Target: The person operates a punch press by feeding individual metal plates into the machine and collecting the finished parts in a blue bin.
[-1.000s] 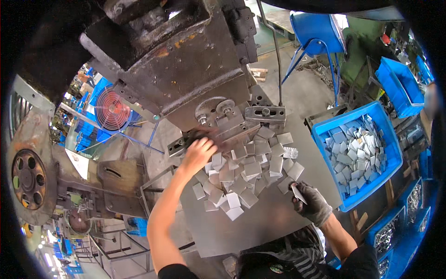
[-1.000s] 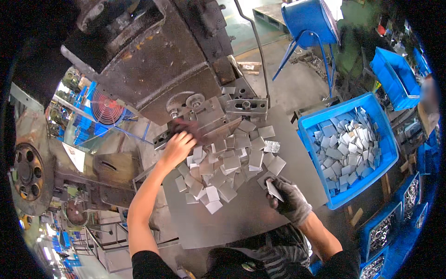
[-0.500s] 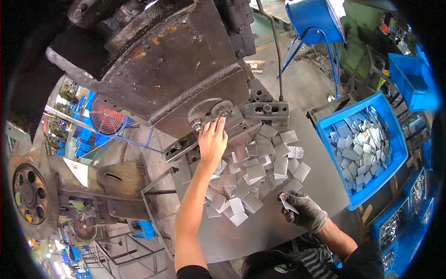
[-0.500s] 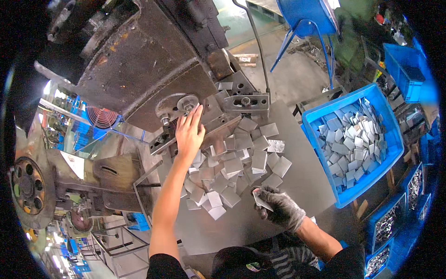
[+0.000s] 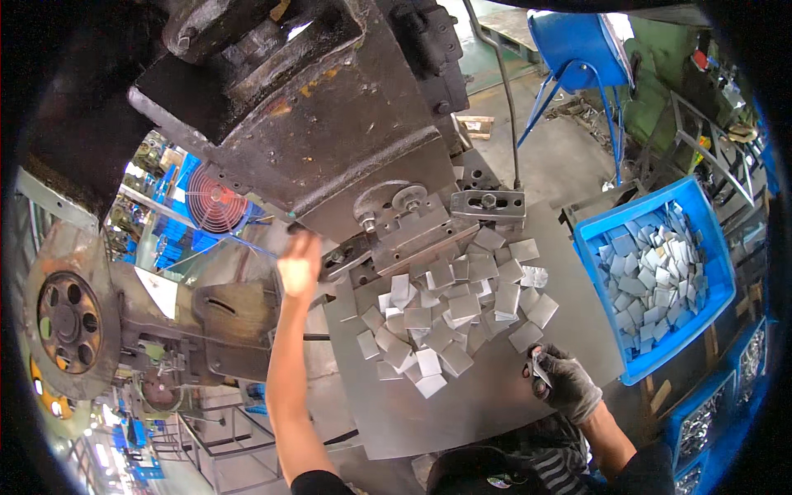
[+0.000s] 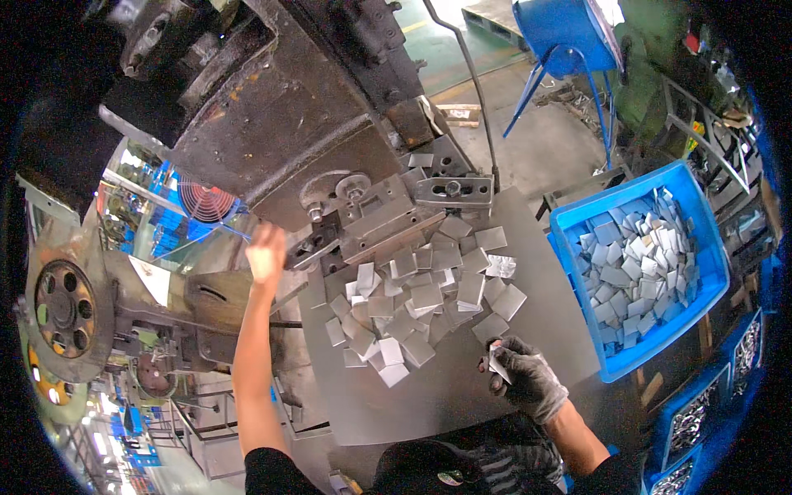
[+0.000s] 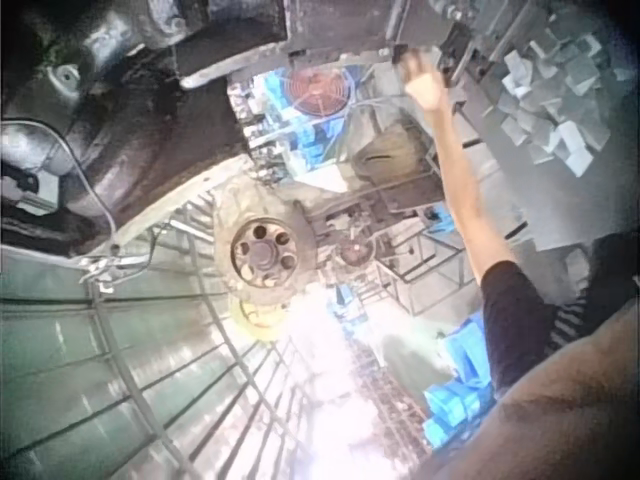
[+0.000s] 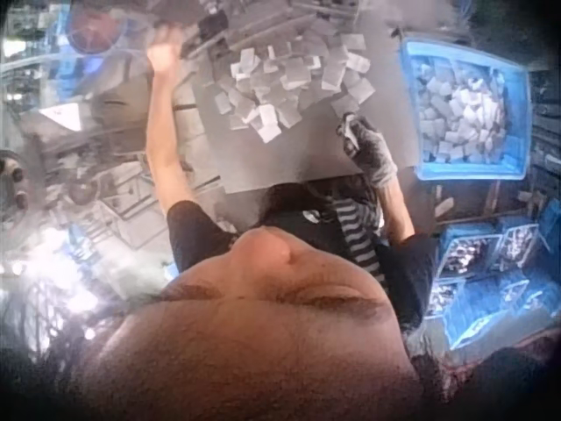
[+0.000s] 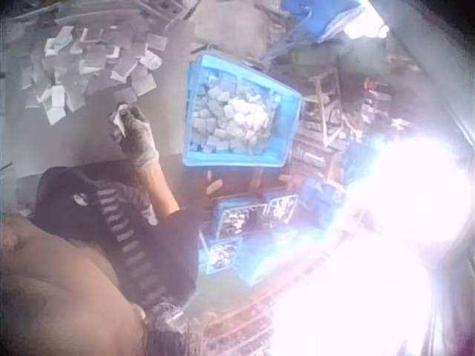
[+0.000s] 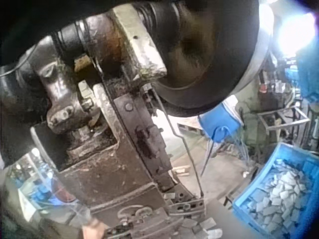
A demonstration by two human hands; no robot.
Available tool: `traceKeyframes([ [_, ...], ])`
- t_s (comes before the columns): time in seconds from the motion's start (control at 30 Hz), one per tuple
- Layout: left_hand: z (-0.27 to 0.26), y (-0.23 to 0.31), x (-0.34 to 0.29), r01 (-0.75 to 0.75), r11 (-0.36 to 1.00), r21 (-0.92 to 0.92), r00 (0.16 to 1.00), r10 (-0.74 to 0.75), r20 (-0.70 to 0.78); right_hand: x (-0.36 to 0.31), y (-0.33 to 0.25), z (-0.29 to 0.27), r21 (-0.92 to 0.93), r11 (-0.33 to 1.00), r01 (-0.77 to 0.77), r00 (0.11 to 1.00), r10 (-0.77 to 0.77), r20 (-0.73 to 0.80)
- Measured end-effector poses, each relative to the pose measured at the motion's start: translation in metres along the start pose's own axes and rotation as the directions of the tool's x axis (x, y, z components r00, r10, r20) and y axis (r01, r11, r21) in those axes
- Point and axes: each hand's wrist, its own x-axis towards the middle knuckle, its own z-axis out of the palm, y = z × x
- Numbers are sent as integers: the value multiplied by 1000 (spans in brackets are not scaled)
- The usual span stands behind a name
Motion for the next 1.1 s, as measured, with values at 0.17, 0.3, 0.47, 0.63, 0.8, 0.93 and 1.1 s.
traceKeyframes([
  [0.17, 53, -50, -22, 319, 925, -207, 943, -331, -29, 9, 11, 21, -40, 992, -117, 989, 120, 87],
  [0.3, 95, 4, -6, 268, 941, -204, 958, -239, 157, 22, 15, 36, -36, 998, -48, 990, 52, 135],
  [0.47, 21, 72, -9, 664, 508, -548, 733, -587, 344, 36, 15, 27, -41, 999, -29, 997, 32, 66],
  [0.63, 0, 139, -65, 485, 759, -434, 853, -302, 425, 47, 27, 31, -96, 987, -131, 975, 145, 166],
  [0.8, -6, 142, -84, 395, 817, -419, 899, -250, 361, 37, 24, 44, -61, 987, -147, 954, 157, 254],
  [0.93, -16, 123, -79, 422, 891, -166, 830, -306, 465, 36, 31, 26, -51, 977, -206, 953, 212, 215],
  [1.1, -22, 108, -45, 842, -110, -527, 427, -460, 778, 31, 21, 35, 16, 995, -99, 966, 92, 243],
])
